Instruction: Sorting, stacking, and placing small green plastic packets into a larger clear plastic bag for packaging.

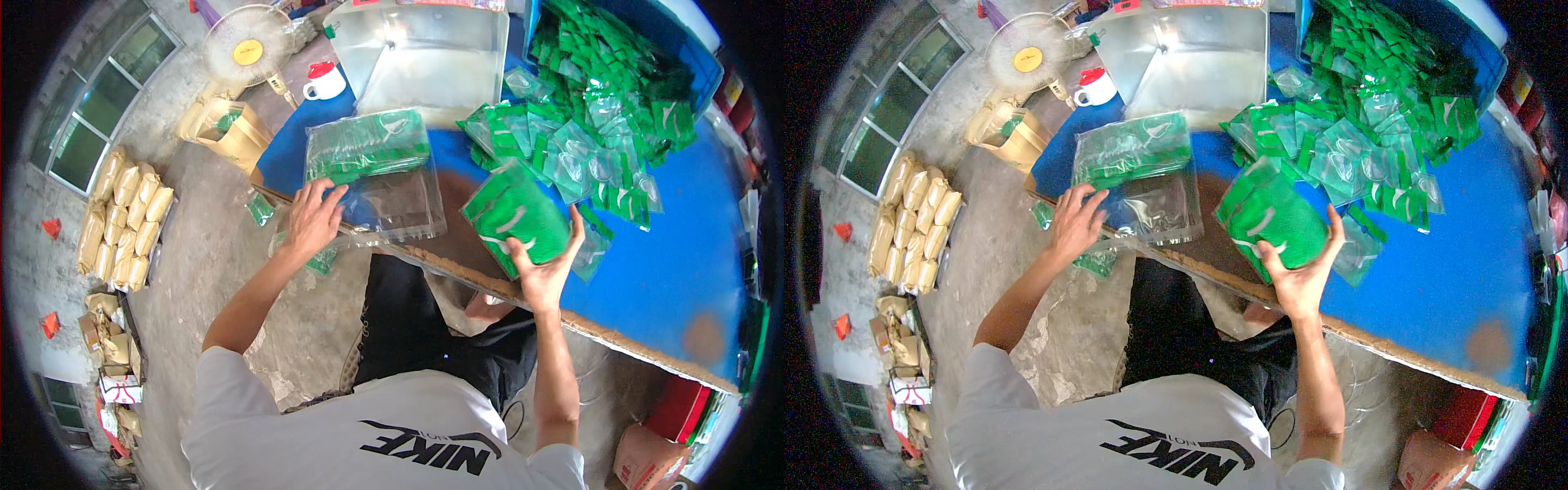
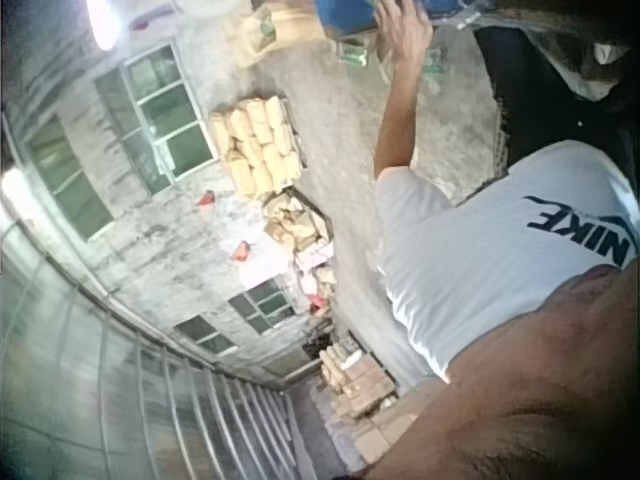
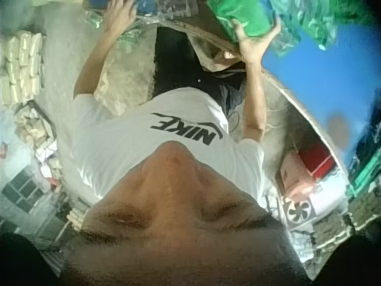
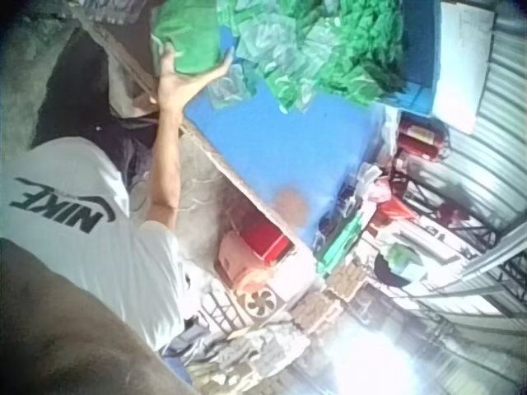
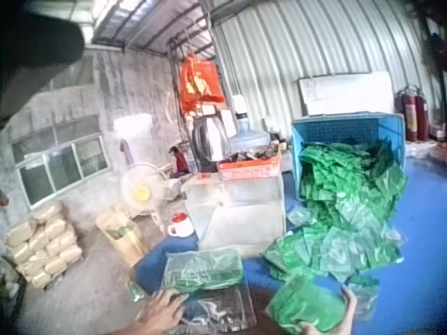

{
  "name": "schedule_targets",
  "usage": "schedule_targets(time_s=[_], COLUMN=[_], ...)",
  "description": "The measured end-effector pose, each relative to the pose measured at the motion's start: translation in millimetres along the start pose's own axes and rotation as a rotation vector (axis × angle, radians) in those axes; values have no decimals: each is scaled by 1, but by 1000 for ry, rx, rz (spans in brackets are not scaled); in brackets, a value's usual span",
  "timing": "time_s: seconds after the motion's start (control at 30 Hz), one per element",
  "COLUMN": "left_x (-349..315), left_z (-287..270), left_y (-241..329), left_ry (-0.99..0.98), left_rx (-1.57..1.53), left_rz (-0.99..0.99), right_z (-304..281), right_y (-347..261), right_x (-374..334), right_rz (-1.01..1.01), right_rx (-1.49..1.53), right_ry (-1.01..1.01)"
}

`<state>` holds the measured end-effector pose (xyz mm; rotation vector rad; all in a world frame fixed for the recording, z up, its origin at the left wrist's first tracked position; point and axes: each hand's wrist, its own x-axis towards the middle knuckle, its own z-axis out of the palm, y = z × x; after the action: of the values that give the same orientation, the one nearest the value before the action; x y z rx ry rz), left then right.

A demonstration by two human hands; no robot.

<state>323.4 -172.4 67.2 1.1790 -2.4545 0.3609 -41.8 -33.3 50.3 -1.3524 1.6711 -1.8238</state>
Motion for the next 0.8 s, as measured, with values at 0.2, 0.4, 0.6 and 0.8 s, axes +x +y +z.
schedule_targets(time_s=[0.2, 0.4, 0.6, 0.8], left_x=[22, 48, 51, 45], left_z=[9, -18, -13, 17], left_y=[-2, 43, 77, 88], left_ry=[141, 308, 291, 177], left_rx=[-165, -395, -522, -649], left_rz=[183, 96, 12, -34], right_z=[10, 44, 36, -39], right_y=[-1, -30, 4, -10], right_x=[-9, 17, 54, 69], right_rz=[494, 799, 773, 764], right_rx=[630, 662, 449, 909], right_ry=[-194, -1015, -911, -451])
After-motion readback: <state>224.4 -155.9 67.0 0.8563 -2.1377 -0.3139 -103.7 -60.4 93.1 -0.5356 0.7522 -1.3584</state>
